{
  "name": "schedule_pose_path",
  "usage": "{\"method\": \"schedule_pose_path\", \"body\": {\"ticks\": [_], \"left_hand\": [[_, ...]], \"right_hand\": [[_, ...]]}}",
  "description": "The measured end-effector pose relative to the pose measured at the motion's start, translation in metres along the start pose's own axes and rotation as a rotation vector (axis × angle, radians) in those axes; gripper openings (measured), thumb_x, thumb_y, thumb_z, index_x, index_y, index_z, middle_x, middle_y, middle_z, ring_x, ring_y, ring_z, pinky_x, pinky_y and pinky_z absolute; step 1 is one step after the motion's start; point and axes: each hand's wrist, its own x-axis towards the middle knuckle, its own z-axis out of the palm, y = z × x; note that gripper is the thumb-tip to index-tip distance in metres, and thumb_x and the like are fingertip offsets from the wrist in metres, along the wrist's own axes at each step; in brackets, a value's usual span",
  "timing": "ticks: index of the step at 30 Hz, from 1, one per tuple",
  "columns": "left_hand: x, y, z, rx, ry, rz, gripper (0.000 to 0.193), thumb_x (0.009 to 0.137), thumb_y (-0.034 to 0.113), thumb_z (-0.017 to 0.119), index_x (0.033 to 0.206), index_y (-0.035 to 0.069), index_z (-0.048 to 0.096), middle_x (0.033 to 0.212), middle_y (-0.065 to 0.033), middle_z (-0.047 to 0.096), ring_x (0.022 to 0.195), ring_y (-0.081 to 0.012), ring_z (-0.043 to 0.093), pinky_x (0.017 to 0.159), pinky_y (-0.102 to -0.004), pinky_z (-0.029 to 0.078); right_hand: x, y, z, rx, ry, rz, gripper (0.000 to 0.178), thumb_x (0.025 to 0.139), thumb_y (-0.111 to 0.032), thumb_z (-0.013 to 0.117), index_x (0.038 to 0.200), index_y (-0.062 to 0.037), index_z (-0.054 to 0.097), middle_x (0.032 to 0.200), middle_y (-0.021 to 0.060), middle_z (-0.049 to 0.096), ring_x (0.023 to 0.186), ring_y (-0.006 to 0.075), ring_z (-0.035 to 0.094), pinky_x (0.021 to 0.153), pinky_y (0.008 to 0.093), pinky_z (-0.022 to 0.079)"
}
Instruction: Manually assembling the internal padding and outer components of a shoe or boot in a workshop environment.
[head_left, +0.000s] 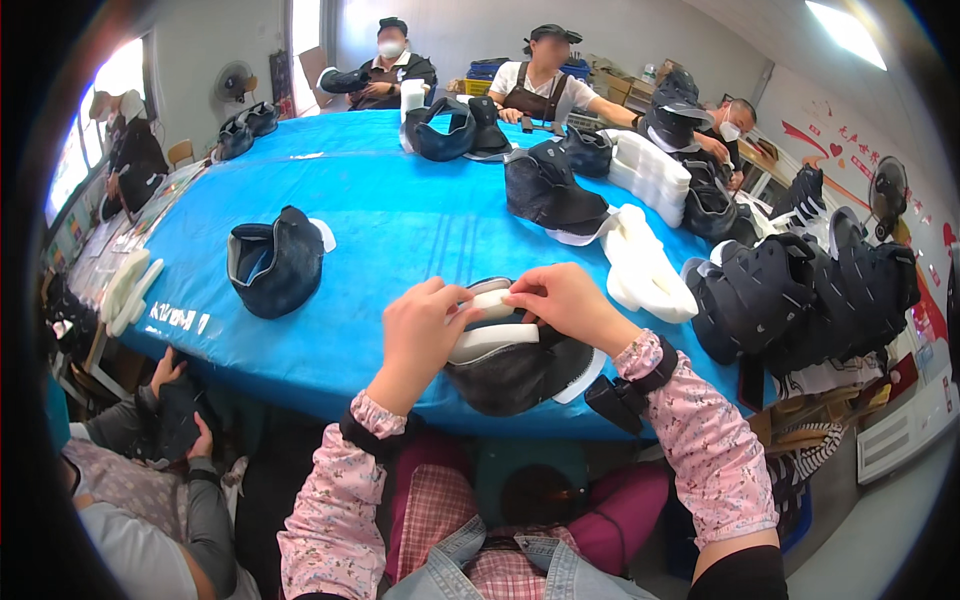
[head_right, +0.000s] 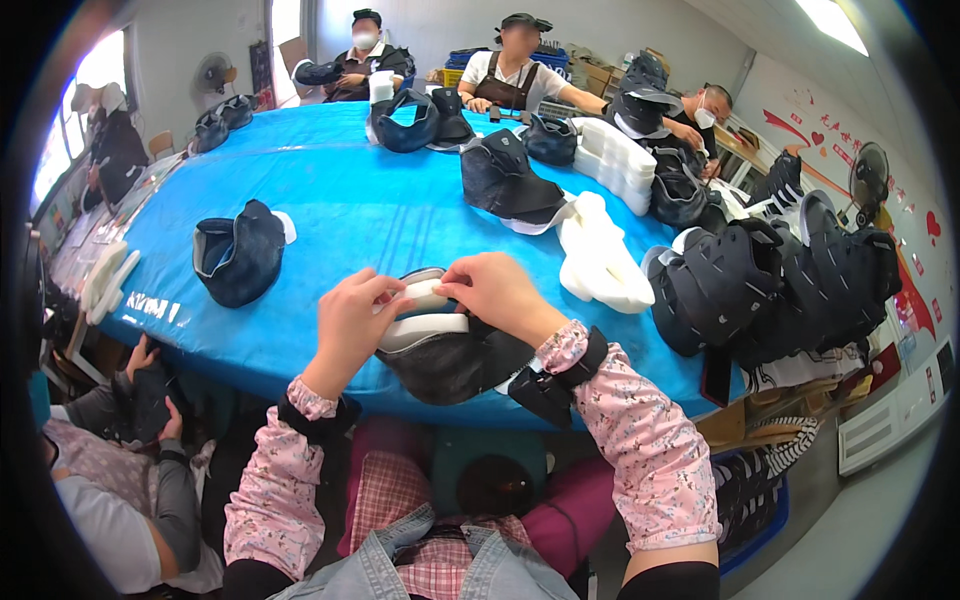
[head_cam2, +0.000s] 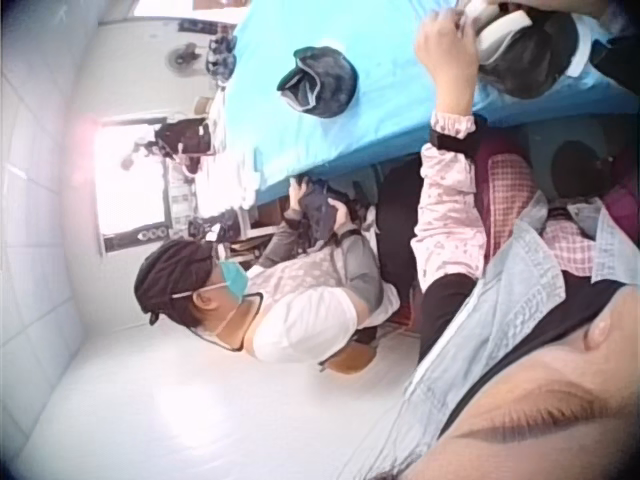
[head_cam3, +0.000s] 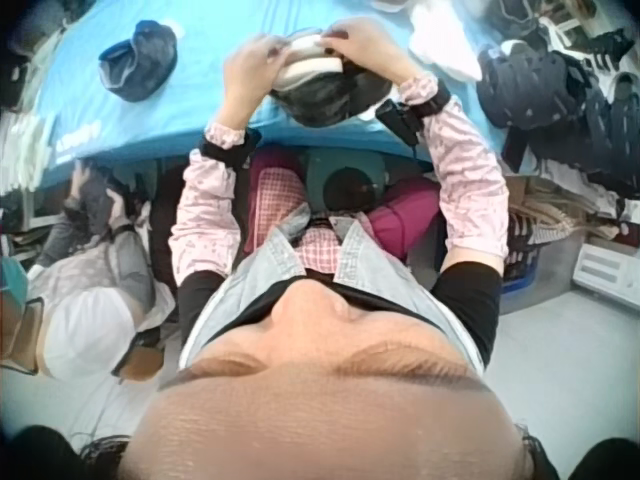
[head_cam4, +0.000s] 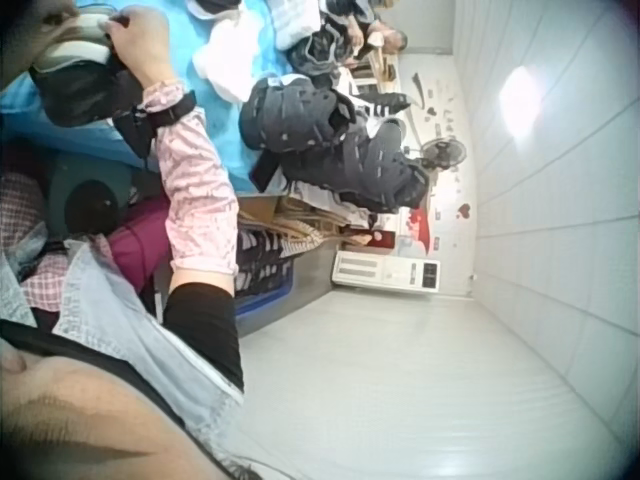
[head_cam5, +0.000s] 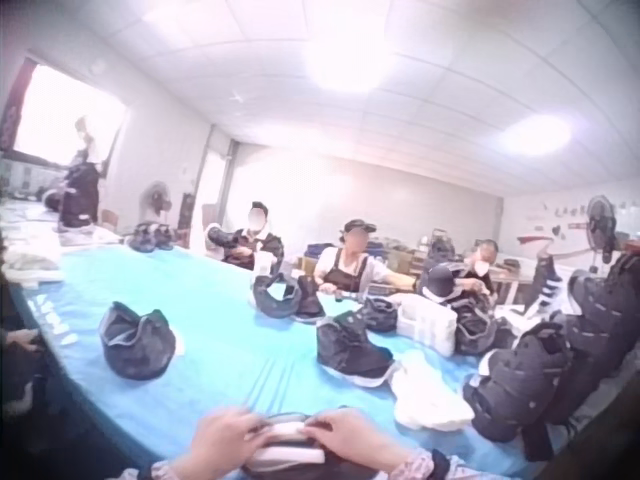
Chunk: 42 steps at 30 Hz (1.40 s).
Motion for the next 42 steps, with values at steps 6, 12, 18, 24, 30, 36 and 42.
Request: {"method": "schedule_pose_path", "body": {"ticks": [6, 12, 18, 24, 30, 36, 42], "left_hand": [[-0.006, 0.000, 0.005, 0.061, 0.190, -0.033, 0.014, 0.077, 0.023, 0.071, 0.082, 0.010, 0.067, 0.078, -0.0051, 0.062, 0.065, -0.0214, 0.061, 0.058, -0.0335, 0.046], [-0.007, 0.000, 0.001, 0.038, 0.125, -0.069, 0.014, 0.078, 0.021, 0.070, 0.082, 0.008, 0.067, 0.078, -0.0055, 0.063, 0.065, -0.0211, 0.062, 0.058, -0.0328, 0.047], [-0.006, -0.002, 0.003, 0.076, 0.118, -0.088, 0.014, 0.077, 0.022, 0.070, 0.081, 0.009, 0.067, 0.075, -0.0047, 0.062, 0.064, -0.0205, 0.062, 0.060, -0.0338, 0.047], [0.002, 0.000, 0.000, 0.172, 0.127, -0.009, 0.023, 0.072, 0.028, 0.074, 0.079, 0.008, 0.065, 0.076, -0.0061, 0.059, 0.079, -0.0253, 0.062, 0.063, -0.0369, 0.047], [0.011, -0.020, 0.004, 0.310, -0.053, -0.077, 0.022, 0.068, 0.025, 0.073, 0.078, 0.007, 0.064, 0.079, -0.0094, 0.061, 0.083, -0.0303, 0.060, 0.066, -0.0416, 0.046], [0.042, -0.032, -0.003, 0.341, -0.387, -0.035, 0.030, 0.065, 0.029, 0.076, 0.083, 0.009, 0.063, 0.086, -0.0118, 0.064, 0.082, -0.0306, 0.061, 0.069, -0.0416, 0.047], [0.053, -0.024, -0.027, 0.218, -0.564, -0.234, 0.049, 0.067, 0.035, 0.078, 0.101, 0.005, 0.061, 0.096, -0.0144, 0.063, 0.094, -0.0312, 0.060, 0.081, -0.0407, 0.048]], "right_hand": [[0.010, 0.002, 0.007, -0.047, 0.013, -0.037, 0.017, 0.084, -0.014, 0.067, 0.089, 0.0025, 0.068, 0.068, 0.0070, 0.066, 0.057, 0.0121, 0.064, 0.053, 0.0234, 0.047], [0.010, 0.004, 0.008, -0.049, 0.021, -0.065, 0.018, 0.083, -0.015, 0.067, 0.088, 0.0023, 0.068, 0.068, 0.0069, 0.066, 0.055, 0.0115, 0.063, 0.051, 0.0238, 0.046], [0.017, 0.010, 0.022, -0.202, 0.215, -0.231, 0.021, 0.081, -0.024, 0.066, 0.086, -0.0034, 0.066, 0.074, 0.0124, 0.067, 0.068, 0.0282, 0.065, 0.062, 0.0367, 0.050], [0.029, 0.014, 0.022, -0.425, 0.204, -0.383, 0.018, 0.086, -0.025, 0.058, 0.088, -0.0073, 0.063, 0.074, 0.0130, 0.063, 0.071, 0.0329, 0.062, 0.066, 0.0411, 0.048], [0.025, 0.010, 0.021, -0.349, 0.184, -0.310, 0.017, 0.084, -0.026, 0.062, 0.084, -0.0086, 0.065, 0.078, 0.0123, 0.063, 0.073, 0.0328, 0.061, 0.065, 0.0396, 0.048], [0.029, 0.017, 0.020, -0.351, 0.189, -0.325, 0.019, 0.083, -0.028, 0.063, 0.082, -0.0094, 0.066, 0.075, 0.0110, 0.064, 0.071, 0.0316, 0.061, 0.063, 0.0395, 0.047], [0.027, -0.006, -0.002, 0.332, -0.014, -0.139, 0.033, 0.084, -0.021, 0.064, 0.105, 0.0018, 0.054, 0.084, 0.0136, 0.062, 0.065, 0.0245, 0.061, 0.065, 0.0373, 0.050]]}}
